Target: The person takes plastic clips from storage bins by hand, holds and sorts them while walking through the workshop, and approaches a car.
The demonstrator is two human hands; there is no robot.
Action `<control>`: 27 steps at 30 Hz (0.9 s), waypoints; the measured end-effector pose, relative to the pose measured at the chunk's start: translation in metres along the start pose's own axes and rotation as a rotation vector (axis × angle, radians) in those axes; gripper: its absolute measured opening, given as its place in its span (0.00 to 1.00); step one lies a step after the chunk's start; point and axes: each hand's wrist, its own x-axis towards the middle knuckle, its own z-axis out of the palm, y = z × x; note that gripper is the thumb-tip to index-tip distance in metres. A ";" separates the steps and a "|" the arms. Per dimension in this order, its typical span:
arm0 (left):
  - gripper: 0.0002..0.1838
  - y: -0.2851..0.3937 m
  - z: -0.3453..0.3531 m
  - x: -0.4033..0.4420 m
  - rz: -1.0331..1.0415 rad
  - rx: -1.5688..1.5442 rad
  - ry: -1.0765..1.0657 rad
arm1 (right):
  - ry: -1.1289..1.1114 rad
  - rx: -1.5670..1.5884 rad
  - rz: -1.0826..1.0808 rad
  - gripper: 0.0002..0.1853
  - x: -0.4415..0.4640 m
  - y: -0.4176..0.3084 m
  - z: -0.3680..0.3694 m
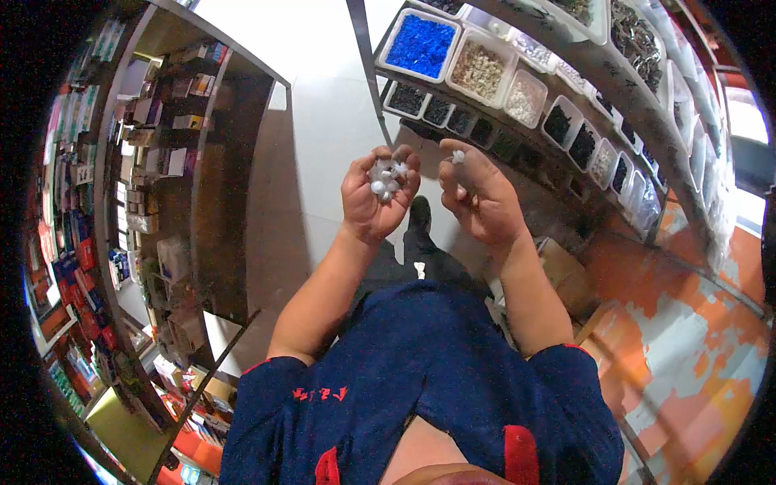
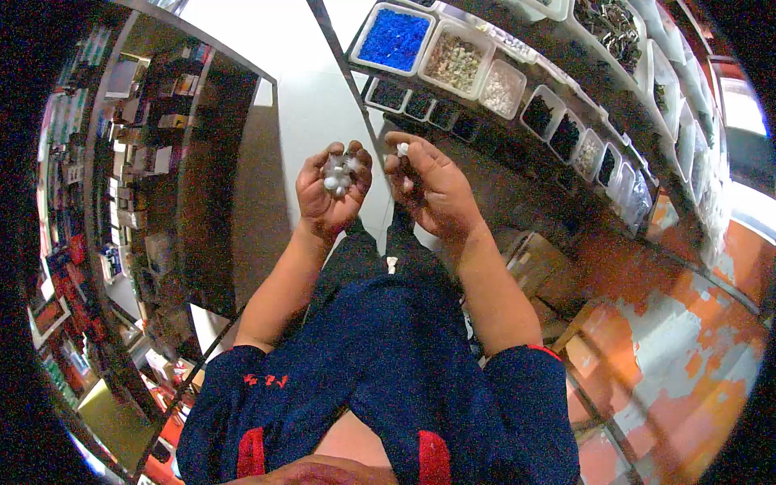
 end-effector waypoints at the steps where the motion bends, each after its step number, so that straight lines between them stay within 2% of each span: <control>1: 0.14 0.004 0.001 -0.004 -0.008 0.017 0.021 | -0.065 0.037 0.010 0.19 0.003 0.006 -0.003; 3: 0.14 0.014 0.003 -0.007 -0.036 0.032 0.030 | -0.197 0.103 0.008 0.19 0.015 0.019 -0.019; 5: 0.13 0.021 0.000 -0.011 -0.084 0.021 0.012 | -0.189 0.163 0.024 0.20 0.017 0.026 -0.021; 6: 0.13 0.026 0.001 -0.014 -0.086 0.040 0.069 | -0.183 0.193 0.028 0.20 0.016 0.026 -0.019; 10: 0.12 0.035 -0.004 -0.016 -0.096 0.110 0.079 | 0.169 0.146 -0.060 0.19 0.024 0.027 -0.013; 13: 0.12 0.046 -0.023 -0.012 -0.096 0.134 0.169 | 0.173 0.169 -0.002 0.18 0.048 0.023 -0.080; 14: 0.12 0.047 -0.021 -0.012 -0.098 0.143 0.193 | 0.199 0.168 0.033 0.17 0.053 0.010 -0.089; 17: 0.12 0.049 -0.030 -0.019 -0.035 0.188 0.232 | 0.494 0.017 -0.098 0.15 0.094 -0.035 -0.121; 21: 0.13 0.051 -0.037 -0.033 0.039 0.201 0.243 | 0.319 -0.188 -0.225 0.17 0.206 -0.160 -0.224; 23: 0.14 0.042 -0.038 -0.034 0.112 0.204 0.256 | 0.248 0.069 -0.272 0.11 0.227 -0.214 -0.210; 25: 0.14 0.030 -0.039 -0.038 0.160 0.200 0.270 | 0.500 -1.195 -0.498 0.08 0.265 -0.239 -0.284; 27: 0.14 0.019 -0.024 -0.042 0.140 0.197 0.211 | 0.438 -1.895 -0.701 0.08 0.247 -0.229 -0.271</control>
